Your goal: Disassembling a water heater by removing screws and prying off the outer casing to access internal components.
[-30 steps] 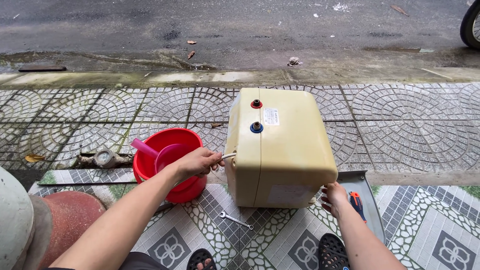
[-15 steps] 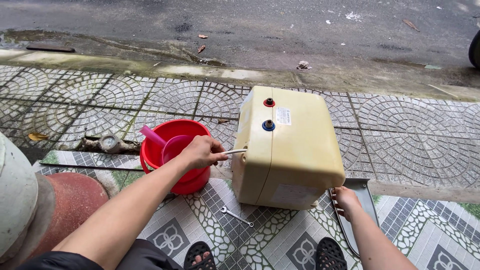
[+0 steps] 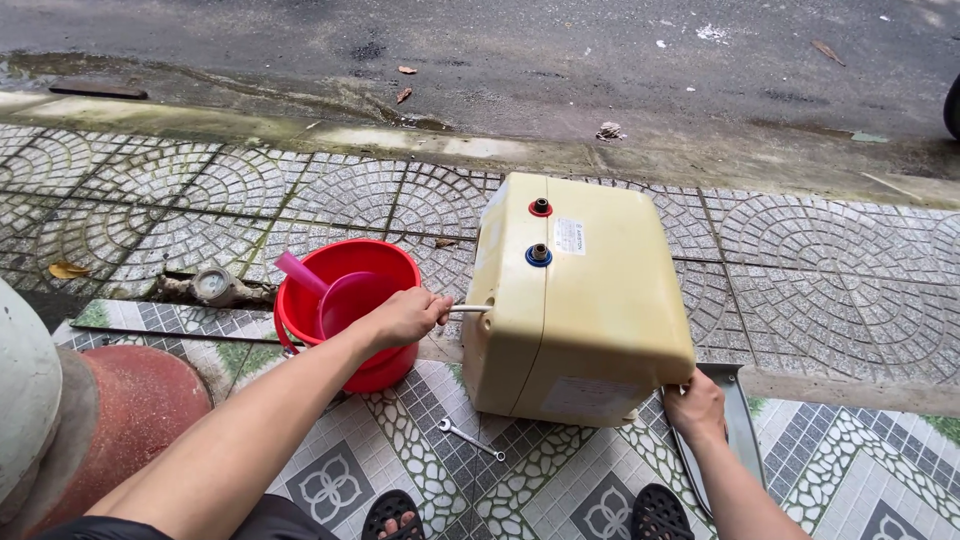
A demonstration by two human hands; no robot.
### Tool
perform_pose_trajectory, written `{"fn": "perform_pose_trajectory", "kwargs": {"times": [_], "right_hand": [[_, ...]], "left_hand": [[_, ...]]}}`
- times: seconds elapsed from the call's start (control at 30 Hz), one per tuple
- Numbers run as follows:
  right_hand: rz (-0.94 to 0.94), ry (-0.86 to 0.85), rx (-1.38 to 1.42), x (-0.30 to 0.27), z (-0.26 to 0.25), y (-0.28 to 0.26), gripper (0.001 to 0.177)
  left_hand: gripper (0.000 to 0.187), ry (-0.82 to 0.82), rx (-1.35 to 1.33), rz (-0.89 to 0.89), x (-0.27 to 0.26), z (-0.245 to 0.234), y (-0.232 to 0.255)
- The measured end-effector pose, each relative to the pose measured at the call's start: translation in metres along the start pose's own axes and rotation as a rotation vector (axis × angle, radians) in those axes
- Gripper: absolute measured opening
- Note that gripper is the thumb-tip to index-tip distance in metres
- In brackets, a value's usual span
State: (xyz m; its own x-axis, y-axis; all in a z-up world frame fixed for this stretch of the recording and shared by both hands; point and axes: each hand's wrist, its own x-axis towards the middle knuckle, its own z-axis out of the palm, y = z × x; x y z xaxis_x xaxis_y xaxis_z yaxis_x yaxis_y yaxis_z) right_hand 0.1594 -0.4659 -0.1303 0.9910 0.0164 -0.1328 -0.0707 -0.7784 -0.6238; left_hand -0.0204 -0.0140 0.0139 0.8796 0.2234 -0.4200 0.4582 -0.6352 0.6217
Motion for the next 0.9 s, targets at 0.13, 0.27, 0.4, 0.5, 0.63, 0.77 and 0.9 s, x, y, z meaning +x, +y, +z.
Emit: {"fn": "perform_pose_trajectory", "kwargs": {"times": [0.13, 0.27, 0.4, 0.5, 0.63, 0.77, 0.9], "right_hand": [[-0.033, 0.033, -0.026, -0.004, 0.000, -0.004, 0.026], [-0.010, 0.096, -0.101, 0.005, 0.009, 0.009, 0.023], [-0.051, 0.062, -0.182, 0.019, 0.010, 0.013, 0.022], [-0.130, -0.136, -0.329, 0.074, 0.002, 0.037, 0.032], [-0.130, -0.349, -0.426, 0.035, -0.053, -0.042, 0.035], [-0.137, -0.376, -0.475, 0.056, -0.048, -0.030, 0.020], [-0.119, -0.348, -0.443, 0.063, -0.034, -0.016, 0.022]], "left_hand": [[0.048, -0.015, 0.002, -0.050, 0.009, 0.001, -0.004], [0.033, 0.054, 0.010, 0.003, 0.000, -0.006, -0.004], [0.029, 0.226, 0.015, 0.175, -0.001, -0.010, -0.007], [0.019, 0.258, 0.069, 0.204, -0.014, -0.013, 0.006], [0.013, 0.216, 0.209, 0.191, -0.018, -0.015, 0.011], [0.017, 0.098, 0.269, 0.168, -0.010, -0.016, 0.002], [0.024, -0.021, 0.196, 0.133, -0.007, -0.019, -0.001]]}}
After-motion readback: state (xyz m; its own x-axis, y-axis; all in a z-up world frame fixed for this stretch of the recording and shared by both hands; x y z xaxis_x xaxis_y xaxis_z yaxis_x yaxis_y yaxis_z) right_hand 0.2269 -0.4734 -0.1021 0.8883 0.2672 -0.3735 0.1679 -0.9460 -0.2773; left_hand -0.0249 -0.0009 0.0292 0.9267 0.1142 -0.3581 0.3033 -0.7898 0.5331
